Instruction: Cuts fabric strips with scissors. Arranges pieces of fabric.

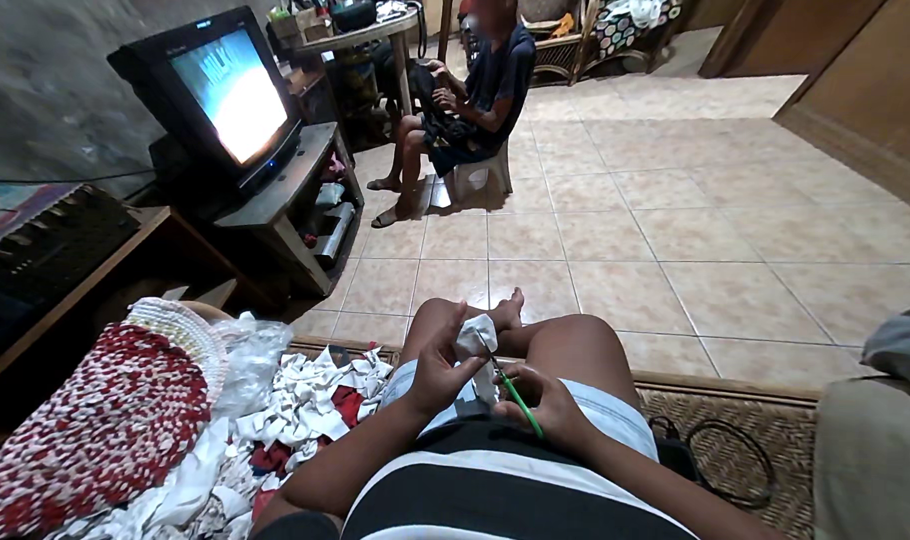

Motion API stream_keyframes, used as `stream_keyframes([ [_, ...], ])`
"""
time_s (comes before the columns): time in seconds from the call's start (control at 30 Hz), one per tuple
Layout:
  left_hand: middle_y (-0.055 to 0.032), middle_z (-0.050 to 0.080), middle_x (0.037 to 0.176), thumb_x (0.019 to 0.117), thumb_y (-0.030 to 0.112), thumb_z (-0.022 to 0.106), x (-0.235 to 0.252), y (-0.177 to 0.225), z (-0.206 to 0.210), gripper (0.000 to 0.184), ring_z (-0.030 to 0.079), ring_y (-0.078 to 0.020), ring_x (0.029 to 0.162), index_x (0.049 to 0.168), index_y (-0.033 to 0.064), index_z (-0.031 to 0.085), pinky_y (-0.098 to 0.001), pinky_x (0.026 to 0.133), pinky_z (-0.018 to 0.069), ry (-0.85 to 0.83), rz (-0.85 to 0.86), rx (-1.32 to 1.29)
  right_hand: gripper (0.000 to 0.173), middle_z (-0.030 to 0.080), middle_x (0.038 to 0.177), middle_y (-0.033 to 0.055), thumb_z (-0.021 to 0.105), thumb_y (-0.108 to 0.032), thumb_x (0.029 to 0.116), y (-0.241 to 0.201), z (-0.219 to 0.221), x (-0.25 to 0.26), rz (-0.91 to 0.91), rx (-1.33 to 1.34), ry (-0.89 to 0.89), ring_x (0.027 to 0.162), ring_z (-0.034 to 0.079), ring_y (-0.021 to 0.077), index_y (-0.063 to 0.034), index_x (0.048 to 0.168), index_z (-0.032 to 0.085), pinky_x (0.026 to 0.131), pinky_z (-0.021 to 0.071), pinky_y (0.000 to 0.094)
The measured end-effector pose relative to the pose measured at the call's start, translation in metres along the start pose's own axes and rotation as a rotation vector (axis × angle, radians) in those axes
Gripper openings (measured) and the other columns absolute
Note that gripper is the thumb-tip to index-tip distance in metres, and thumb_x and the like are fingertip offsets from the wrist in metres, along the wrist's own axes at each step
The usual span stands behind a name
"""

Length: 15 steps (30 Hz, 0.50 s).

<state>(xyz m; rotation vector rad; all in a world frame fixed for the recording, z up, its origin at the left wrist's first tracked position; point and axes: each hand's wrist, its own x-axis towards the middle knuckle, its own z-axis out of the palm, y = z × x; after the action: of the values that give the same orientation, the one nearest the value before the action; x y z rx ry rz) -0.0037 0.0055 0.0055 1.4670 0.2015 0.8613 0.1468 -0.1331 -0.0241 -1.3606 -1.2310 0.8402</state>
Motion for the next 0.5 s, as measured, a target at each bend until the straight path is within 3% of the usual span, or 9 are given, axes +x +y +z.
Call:
stream_keyframes([
  [0.33, -0.0184, 0.056, 0.142, 0.0846, -0.014, 0.067, -0.0033, -0.0039, 0.0038, 0.078, 0.066, -0.0154, 0.116, 0.152, -0.0123, 0.029, -0.0338, 0.101, 0.0551, 0.062, 0.0, -0.037, 0.046, 0.064, 0.072, -0.0094, 0.081, -0.042, 0.0815, -0.0007, 0.0019, 0.0004, 0.01, 0.005, 0.024, 0.055, 0.058, -0.002, -0.007, 0.108, 0.066, 0.053, 0.0525, 0.0176],
  [0.5, -0.0193, 0.054, 0.143, 0.0844, -0.014, 0.068, -0.0061, -0.0045, 0.007, 0.076, 0.065, -0.0137, 0.116, 0.15, -0.0151, 0.03, -0.0318, 0.101, 0.0548, 0.043, -0.01, -0.015, 0.048, 0.066, 0.078, -0.0079, 0.081, -0.042, 0.0833, -0.0017, 0.0023, 0.0021, 0.004, 0.041, 0.009, 0.058, 0.061, -0.0001, -0.0068, 0.111, 0.065, 0.055, 0.0555, 0.019],
])
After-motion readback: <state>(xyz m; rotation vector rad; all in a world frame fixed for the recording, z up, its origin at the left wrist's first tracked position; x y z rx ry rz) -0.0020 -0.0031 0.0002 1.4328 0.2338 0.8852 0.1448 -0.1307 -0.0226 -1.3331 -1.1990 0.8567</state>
